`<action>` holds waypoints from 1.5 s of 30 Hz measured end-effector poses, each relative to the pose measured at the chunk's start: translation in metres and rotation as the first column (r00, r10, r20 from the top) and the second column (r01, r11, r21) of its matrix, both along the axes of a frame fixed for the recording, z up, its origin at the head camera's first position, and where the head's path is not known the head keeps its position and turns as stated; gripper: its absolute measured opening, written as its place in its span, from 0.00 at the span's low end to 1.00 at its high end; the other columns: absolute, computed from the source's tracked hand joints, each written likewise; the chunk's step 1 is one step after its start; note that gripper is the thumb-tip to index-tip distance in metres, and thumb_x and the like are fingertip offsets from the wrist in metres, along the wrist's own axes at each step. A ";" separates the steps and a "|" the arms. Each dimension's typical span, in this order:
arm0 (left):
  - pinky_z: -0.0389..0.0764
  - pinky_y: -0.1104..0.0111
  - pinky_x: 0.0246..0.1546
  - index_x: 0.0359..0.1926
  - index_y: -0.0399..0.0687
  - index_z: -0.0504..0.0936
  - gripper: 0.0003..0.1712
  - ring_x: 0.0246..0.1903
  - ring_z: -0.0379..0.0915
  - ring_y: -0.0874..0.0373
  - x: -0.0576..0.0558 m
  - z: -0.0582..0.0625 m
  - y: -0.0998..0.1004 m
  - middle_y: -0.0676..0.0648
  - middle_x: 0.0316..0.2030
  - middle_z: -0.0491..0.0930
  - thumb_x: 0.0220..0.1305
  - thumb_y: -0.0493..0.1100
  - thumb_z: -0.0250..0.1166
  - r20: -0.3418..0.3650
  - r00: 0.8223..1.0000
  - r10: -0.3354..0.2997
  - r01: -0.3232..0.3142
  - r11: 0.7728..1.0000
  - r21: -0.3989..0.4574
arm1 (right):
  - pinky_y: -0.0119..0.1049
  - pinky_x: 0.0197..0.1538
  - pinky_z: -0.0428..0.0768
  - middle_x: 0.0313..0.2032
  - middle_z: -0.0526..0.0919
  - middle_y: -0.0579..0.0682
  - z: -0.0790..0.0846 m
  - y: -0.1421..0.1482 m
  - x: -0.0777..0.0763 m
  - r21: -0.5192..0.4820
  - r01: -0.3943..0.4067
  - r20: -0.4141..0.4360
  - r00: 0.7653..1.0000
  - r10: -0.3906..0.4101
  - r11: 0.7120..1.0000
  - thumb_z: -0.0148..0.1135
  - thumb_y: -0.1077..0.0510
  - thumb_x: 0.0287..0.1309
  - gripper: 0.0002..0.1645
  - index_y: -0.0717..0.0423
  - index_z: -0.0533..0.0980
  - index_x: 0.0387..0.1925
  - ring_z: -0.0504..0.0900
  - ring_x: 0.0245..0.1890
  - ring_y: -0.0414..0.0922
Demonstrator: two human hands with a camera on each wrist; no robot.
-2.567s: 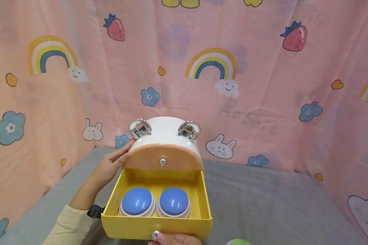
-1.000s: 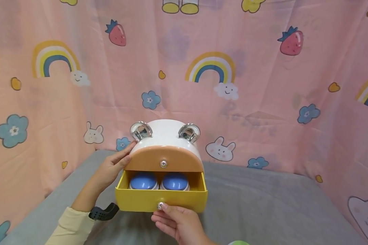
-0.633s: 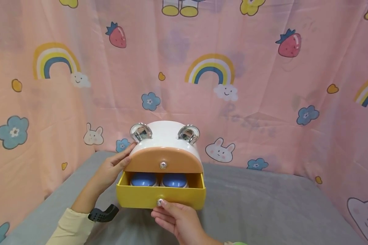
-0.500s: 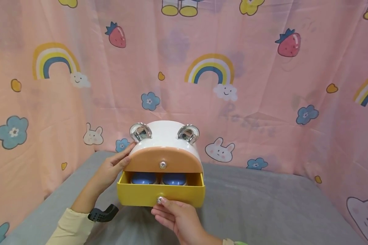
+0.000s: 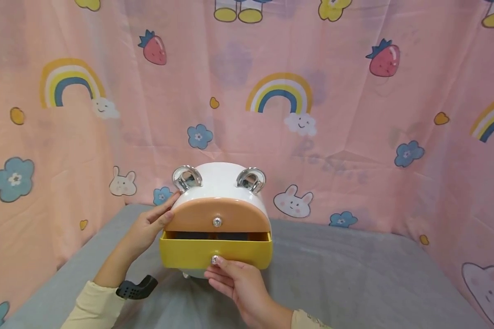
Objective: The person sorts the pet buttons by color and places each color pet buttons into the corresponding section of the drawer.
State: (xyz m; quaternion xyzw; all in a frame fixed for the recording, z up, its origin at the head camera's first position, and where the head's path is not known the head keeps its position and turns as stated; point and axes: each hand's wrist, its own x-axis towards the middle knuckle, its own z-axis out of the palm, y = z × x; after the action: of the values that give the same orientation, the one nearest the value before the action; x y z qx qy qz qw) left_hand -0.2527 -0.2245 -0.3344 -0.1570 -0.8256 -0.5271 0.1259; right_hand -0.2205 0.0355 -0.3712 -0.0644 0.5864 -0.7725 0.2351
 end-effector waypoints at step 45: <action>0.57 0.51 0.74 0.76 0.55 0.60 0.32 0.78 0.46 0.49 -0.002 0.000 -0.003 0.52 0.77 0.53 0.75 0.52 0.54 0.012 1.000 -0.010 0.010 1.000 0.013 | 0.38 0.50 0.87 0.42 0.90 0.55 -0.005 0.007 -0.025 0.141 0.028 -0.217 0.976 0.004 0.990 0.64 0.54 0.65 0.24 0.72 0.79 0.50 0.89 0.40 0.41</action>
State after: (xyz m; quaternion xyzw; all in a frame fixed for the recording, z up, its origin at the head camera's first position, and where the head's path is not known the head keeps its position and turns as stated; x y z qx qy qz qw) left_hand -0.2550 -0.2276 -0.3340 -0.1571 -0.8222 -0.5339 0.1193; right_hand -0.2458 0.0425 -0.3767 -0.1275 0.6629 -0.7181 0.1691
